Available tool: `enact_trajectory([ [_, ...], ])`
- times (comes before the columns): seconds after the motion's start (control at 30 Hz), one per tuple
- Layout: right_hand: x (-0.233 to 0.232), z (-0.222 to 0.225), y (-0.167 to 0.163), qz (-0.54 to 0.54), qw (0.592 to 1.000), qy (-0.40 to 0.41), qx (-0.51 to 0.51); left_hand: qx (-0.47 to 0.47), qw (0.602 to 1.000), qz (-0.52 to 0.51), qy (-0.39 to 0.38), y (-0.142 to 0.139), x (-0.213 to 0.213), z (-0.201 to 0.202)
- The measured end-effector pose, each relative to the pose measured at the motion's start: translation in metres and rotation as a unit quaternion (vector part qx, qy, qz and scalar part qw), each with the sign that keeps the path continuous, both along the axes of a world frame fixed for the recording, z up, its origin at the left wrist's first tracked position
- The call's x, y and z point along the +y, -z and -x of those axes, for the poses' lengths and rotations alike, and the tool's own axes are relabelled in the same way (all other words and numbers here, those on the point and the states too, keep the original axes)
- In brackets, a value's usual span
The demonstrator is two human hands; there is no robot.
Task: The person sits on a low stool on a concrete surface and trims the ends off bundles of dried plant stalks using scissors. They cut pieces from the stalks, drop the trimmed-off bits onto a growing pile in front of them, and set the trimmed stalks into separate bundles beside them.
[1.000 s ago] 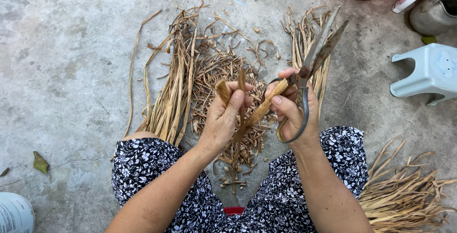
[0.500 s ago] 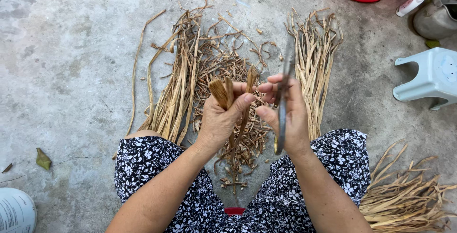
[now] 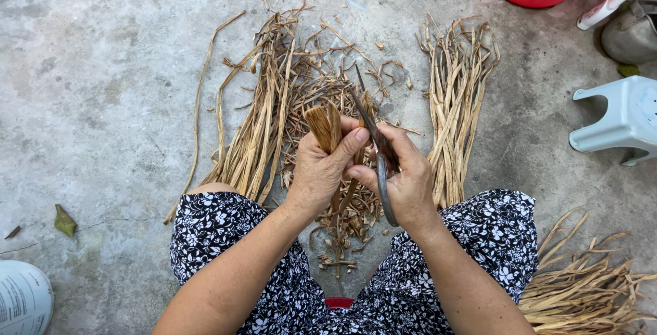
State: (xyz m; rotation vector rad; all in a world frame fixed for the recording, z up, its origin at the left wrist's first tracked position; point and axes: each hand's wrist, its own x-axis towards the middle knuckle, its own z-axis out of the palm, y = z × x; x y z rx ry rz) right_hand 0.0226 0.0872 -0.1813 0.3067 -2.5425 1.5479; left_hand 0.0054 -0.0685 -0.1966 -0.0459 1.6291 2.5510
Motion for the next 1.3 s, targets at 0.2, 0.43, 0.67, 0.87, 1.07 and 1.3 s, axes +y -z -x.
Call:
enact_trajectory([
  [0.2,0.003,0.002,0.010,0.117,0.990,-0.029,-0.067,0.022,1.000,0.000,0.004,0.007,-0.002,0.002],
  [0.43,0.006,0.006,0.015,0.145,0.989,0.015,0.023,0.083,0.996,0.003,0.016,0.005,0.001,0.003],
  [0.67,0.001,-0.010,0.010,0.238,0.967,-0.059,0.070,0.125,0.961,0.248,-0.019,-0.006,0.013,-0.004],
  [0.87,-0.002,-0.005,0.007,0.244,0.968,-0.025,0.052,0.272,0.879,0.387,-0.055,-0.016,0.018,-0.018],
  [1.07,0.010,0.007,0.003,0.289,0.957,0.006,-0.011,0.118,0.980,0.115,0.110,-0.015,0.012,-0.013],
  [1.3,0.026,0.015,0.003,0.415,0.901,-0.061,-0.106,0.040,0.986,-0.074,0.143,0.000,0.006,-0.007],
])
